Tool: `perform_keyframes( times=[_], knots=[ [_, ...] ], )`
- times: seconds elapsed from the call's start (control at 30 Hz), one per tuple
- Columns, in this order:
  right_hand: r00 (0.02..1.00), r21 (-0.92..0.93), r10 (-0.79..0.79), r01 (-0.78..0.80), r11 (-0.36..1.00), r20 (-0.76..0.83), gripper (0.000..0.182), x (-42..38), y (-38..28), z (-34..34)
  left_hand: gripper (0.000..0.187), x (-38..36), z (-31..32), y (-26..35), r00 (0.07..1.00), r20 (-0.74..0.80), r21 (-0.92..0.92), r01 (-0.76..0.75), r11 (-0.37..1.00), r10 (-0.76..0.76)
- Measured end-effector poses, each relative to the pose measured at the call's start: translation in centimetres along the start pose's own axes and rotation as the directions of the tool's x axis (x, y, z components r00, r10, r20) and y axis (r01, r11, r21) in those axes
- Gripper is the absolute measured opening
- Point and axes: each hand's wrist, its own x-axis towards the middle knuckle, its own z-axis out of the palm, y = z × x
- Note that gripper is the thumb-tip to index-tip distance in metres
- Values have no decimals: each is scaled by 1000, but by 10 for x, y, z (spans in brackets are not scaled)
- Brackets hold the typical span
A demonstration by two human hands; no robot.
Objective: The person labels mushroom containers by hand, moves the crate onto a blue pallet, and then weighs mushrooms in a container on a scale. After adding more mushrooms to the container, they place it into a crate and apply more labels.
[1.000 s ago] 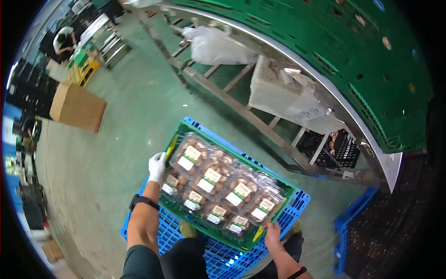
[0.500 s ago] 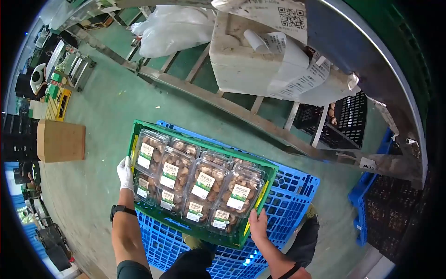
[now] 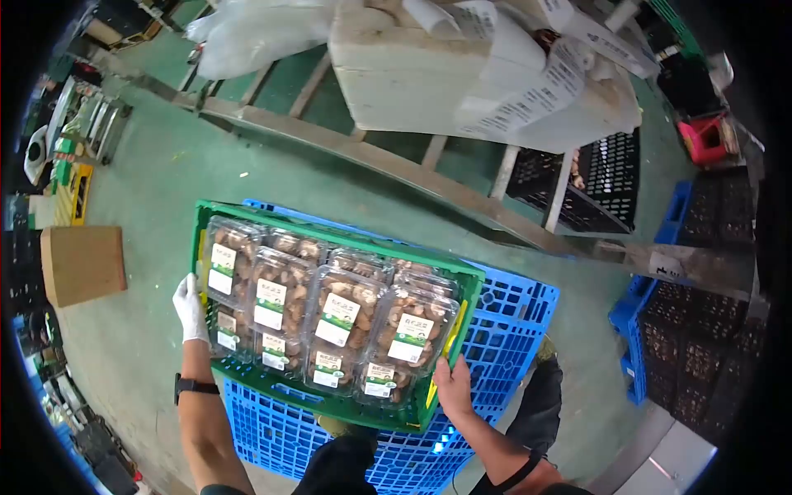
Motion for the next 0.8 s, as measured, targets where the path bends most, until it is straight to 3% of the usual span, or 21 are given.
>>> perform_keyframes(
  times=[0.1, 0.13, 0.4, 0.5, 0.63, 0.7, 0.77, 0.8],
  knots=[
    [1000, 24, 10, -10, 1000, -23, 24, -1, 1, 2, 34, 5, -8, 3, 999, 30, 50, 35, 998, -36],
    [996, -84, -65, 60, 995, -62, 25, -4, -9, 4, 34, 11, -9, -6, 999, 36, 41, 13, 999, -14],
    [988, -155, -114, 97, 983, -108, 32, 3, 26, 8, 29, 6, -6, 11, 997, 72, 70, -11, 997, 6],
    [992, -193, -90, 70, 979, -94, 30, 2, 19, 7, 31, 15, -7, -6, 995, 87, 23, -42, 999, 40],
    [988, -235, -125, 101, 967, -88, 30, 4, 1, 7, 29, 29, -16, -12, 988, 144, 129, -82, 988, 63],
    [987, -262, -132, 104, 959, -92, 30, 3, 2, 6, 35, 58, -27, -47, 980, 200, 159, -47, 986, 14],
    [996, -248, -65, 47, 968, -63, 31, 10, 8, 7, 44, 58, -22, -65, 930, -50, 591, -267, 761, 365],
    [992, -269, -117, 102, 958, -43, 33, 8, 4, 3, 51, 14, -18, -24, 958, 16, 670, -223, 708, 287]
  ],
)
